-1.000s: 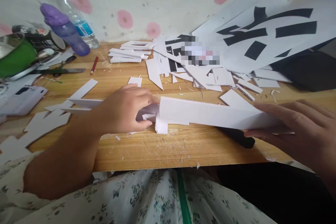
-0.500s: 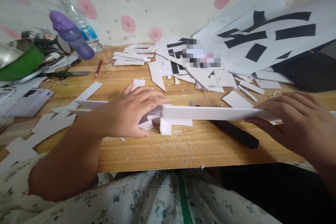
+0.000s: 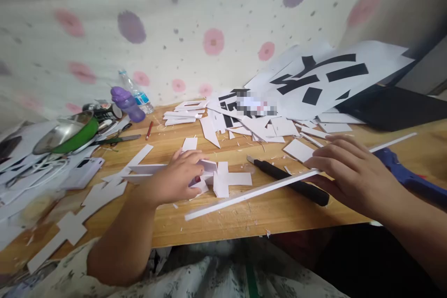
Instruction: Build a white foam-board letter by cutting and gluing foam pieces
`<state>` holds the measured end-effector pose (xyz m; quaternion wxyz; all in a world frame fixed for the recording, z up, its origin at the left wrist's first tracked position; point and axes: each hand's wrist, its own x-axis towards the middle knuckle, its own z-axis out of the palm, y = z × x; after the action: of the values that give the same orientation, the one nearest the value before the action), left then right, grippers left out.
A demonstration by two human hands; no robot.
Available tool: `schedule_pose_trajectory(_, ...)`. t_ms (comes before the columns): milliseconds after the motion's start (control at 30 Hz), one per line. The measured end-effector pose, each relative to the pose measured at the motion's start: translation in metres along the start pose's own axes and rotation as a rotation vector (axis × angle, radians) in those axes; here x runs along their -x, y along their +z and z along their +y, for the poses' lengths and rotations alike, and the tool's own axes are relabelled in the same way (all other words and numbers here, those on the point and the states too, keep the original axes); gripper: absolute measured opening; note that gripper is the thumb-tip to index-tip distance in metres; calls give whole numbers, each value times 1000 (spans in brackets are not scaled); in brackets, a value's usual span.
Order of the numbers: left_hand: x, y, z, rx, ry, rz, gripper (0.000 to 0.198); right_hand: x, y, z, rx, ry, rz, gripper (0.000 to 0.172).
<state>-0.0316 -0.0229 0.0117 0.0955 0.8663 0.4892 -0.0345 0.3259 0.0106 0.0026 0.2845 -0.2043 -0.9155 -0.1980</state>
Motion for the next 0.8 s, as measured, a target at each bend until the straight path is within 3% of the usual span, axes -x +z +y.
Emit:
schedule_pose_trajectory(100,7,-1,9,-9,-18,8,3,2,-3,-2,-13,-4,12,8)
schedule_pose_trajectory(233,18,-2,18,-29,69,39,6,9,-11,-3,-31,8,-12,11)
schedule_pose_trajectory(433,24,-7,23,-76,71,-42,10,23,-19,-4,-72,17,-88,15)
schedule_pose_trajectory(567,16,-9,8,-83,25,27,13,26,-20,-6,-62,73,-126,21)
schedule_pose_trajectory(800,-8,-4,-42,-10,14,171,24,28,-18,-3,16,115,-146,36)
